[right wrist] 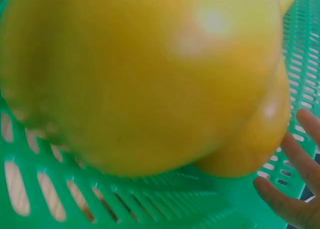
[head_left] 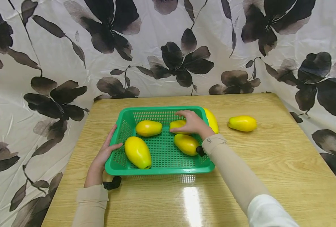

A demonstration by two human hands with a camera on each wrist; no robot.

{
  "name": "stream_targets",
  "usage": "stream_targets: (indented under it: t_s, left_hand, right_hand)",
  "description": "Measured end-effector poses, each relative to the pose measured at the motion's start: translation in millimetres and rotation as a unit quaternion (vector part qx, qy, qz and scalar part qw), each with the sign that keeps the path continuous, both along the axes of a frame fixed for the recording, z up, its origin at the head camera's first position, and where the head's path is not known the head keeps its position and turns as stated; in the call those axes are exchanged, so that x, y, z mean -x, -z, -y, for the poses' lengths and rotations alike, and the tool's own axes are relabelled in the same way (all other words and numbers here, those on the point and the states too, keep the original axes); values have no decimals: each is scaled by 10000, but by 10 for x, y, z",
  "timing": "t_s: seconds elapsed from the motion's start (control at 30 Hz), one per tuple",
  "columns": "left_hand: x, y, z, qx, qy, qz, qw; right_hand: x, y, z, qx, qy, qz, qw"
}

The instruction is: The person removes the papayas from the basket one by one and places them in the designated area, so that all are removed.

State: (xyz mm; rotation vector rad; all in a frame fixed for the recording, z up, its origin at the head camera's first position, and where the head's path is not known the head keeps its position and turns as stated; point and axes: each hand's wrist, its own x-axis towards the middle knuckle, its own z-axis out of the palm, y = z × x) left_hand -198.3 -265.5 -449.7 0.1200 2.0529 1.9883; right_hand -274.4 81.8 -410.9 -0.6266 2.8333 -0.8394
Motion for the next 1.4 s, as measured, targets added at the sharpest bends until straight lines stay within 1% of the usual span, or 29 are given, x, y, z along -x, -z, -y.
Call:
stream_targets:
  t_s: [0.07, 0.2, 0.33, 0.43, 0.5, 0.6, 0.8, 0.9, 1.0, 1.1, 1.3, 1.33, 1.4]
  left_hand:
    - [-5, -6, 6, -35, -1, -9, 10000]
    - [-12, -19, 3, -173, 16, -28, 9998]
    - [-13, -29, -12, -292, 26, -37, 9996]
    - [-11, -30, -14, -250, 31, -23, 9997]
    - [-8, -29, -9, -126, 31, -27, 9999]
    - [-5, -17, 5, 37, 12, -26, 10000]
    - [-5, -13, 0, 65, -13, -47, 10000]
    - [-2, 7, 4, 103, -11, -95, 9999]
    - [1, 29, 3, -43, 8, -117, 9999]
    - [4, 33, 1, -265, 45, -108, 9996]
    - [-9, -2, 2, 68, -22, -99, 9999]
    - [-10, -7, 1, 73, -20, -94, 9999]
    - [-12, -12, -2, -75, 3, -60, 10000]
  right_hand:
    - [23, 9, 35, -40, 21, 43, 10000]
    - [66, 25, 95, -109, -61, 78, 9999]
    - [89, 65, 113, -256, -11, 260, 9993]
    - [91, 110, 105, -334, 143, 459, 9983]
    - [88, 140, 98, -331, 226, 575, 9975]
    - [92, 196, 95, -311, 282, 644, 9970]
    - [106, 313, 119, -481, 336, 735, 9956]
    - [94, 329, 133, -694, 284, 747, 9944]
    - [80, 340, 143, -974, 198, 698, 9926]
    - [73, 342, 152, -1173, 157, 741, 9902]
    - [75, 333, 173, -1180, 115, 871, 9891]
    - [76, 332, 176, -1175, 108, 879, 9891]
    - [80, 337, 180, -1189, 109, 893, 9888]
